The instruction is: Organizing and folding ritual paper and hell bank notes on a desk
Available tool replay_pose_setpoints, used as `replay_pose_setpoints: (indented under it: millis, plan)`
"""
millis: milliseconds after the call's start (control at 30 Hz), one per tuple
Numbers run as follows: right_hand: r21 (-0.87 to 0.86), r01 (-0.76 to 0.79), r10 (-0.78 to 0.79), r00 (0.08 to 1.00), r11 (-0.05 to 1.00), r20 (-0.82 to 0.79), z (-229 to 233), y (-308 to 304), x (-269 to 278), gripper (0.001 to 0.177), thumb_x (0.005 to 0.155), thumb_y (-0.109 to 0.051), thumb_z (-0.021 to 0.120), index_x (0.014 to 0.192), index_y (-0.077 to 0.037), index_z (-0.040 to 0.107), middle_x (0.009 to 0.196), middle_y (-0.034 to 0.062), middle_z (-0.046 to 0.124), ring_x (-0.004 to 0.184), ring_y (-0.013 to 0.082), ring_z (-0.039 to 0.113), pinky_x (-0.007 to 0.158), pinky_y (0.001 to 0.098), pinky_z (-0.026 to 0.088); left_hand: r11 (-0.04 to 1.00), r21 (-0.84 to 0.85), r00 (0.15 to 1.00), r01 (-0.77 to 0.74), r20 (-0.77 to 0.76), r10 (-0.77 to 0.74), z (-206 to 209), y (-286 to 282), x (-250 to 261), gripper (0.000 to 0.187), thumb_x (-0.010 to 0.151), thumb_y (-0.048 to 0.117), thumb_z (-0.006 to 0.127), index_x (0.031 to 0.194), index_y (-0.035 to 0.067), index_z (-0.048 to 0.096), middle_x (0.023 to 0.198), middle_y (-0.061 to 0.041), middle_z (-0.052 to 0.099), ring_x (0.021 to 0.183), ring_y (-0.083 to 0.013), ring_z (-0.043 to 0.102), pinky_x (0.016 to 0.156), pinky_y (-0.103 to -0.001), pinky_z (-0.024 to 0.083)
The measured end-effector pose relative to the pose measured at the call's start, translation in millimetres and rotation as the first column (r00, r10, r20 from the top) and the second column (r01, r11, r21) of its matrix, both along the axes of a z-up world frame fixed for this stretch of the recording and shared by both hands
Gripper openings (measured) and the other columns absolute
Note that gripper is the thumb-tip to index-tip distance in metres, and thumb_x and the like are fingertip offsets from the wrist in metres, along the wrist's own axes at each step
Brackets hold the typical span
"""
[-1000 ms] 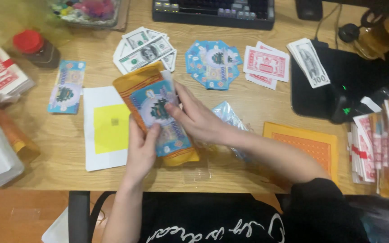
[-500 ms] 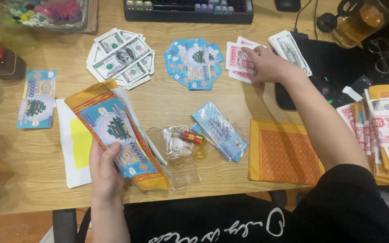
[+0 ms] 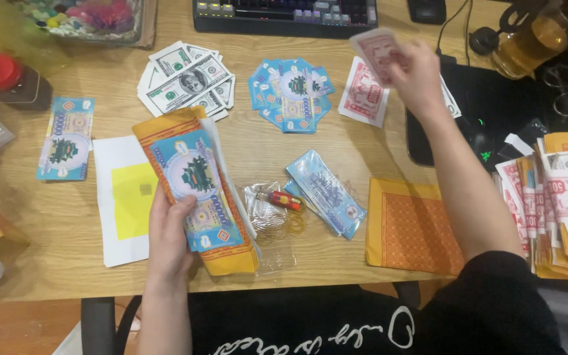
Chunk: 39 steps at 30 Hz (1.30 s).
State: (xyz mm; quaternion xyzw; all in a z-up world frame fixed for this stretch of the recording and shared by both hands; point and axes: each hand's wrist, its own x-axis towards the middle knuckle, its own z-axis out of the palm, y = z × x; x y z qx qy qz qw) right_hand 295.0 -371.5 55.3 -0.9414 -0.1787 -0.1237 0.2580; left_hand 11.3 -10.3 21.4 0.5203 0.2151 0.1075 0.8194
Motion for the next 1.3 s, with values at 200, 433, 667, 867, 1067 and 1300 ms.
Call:
replay_pose_setpoints:
  millis: [200,433,667,867,1067,1300]
  plan:
    - [0.308,-0.267,0.397,0.757,0.913,-0.519,140,66,-121,0.059,0.091,0.005,0.055,0.140,-0.009,0.026,0.100,0.0235,0.063,0.090,0.0276,0.068,0.073,0.0421,0.067,0.981,-0.003,0.981,0.192,-0.027,-0.192,39,-20,35,0.048,0.081,0.009,0.054,0.129,0.007,0.049,0.108,-0.012,0.066,0.086,-0.0193,0.065,0.069,-0.030,0.054]
    - [0.293,-0.693,0.732,0.504,0.659,-0.458,125,105,-153,0.038,0.081,0.004,0.059,0.118,-0.003,0.065,0.098,0.0216,0.075,0.082,0.0379,0.075,0.069,0.0503,0.063,0.858,0.223,0.823,0.462,0.253,-0.509,10,-48,58,0.047,0.090,0.010,0.056,0.135,0.004,0.045,0.120,-0.013,0.062,0.108,-0.0199,0.059,0.094,-0.040,0.053]
    - [0.065,-0.678,0.570,0.557,0.732,-0.604,130,118,-161,0.038,0.087,-0.003,0.056,0.122,-0.014,0.066,0.103,0.0181,0.075,0.087,0.0392,0.074,0.077,0.0507,0.058,0.807,0.323,0.799,0.494,0.197,-0.568,35,-49,43,0.043,0.098,0.022,0.043,0.137,0.004,0.041,0.126,-0.018,0.053,0.122,-0.0243,0.048,0.106,-0.046,0.039]
    - [-0.007,-0.671,0.537,0.600,0.742,-0.593,131,118,-167,0.037,0.089,-0.008,0.056,0.125,-0.017,0.060,0.104,0.0201,0.074,0.088,0.0421,0.073,0.075,0.0531,0.058,0.839,0.349,0.829,0.418,0.231,-0.510,26,-60,39,0.044,0.096,0.020,0.059,0.132,0.001,0.044,0.119,-0.019,0.060,0.116,-0.0207,0.051,0.102,-0.044,0.043]
    - [-0.224,-0.522,0.564,0.704,0.823,0.432,29,79,-175,0.027,0.083,-0.011,0.070,0.110,-0.016,0.069,0.099,0.0026,0.064,0.093,0.0261,0.058,0.082,0.0399,0.046,0.961,0.162,0.923,0.222,0.282,-0.261,21,-68,30,0.049,0.097,0.021,0.058,0.138,0.000,0.040,0.128,-0.020,0.055,0.122,-0.0237,0.048,0.106,-0.047,0.040]
    - [-0.229,-0.512,0.545,0.639,0.828,0.543,-5,94,-205,0.069,0.100,-0.050,0.020,0.140,-0.001,0.049,0.148,0.0255,0.040,0.141,0.0409,0.031,0.115,0.0587,0.019,0.982,0.128,0.923,0.137,0.344,-0.174,30,-77,21,0.044,0.095,0.021,0.060,0.134,0.006,0.044,0.121,-0.012,0.058,0.117,-0.0183,0.051,0.104,-0.044,0.043]
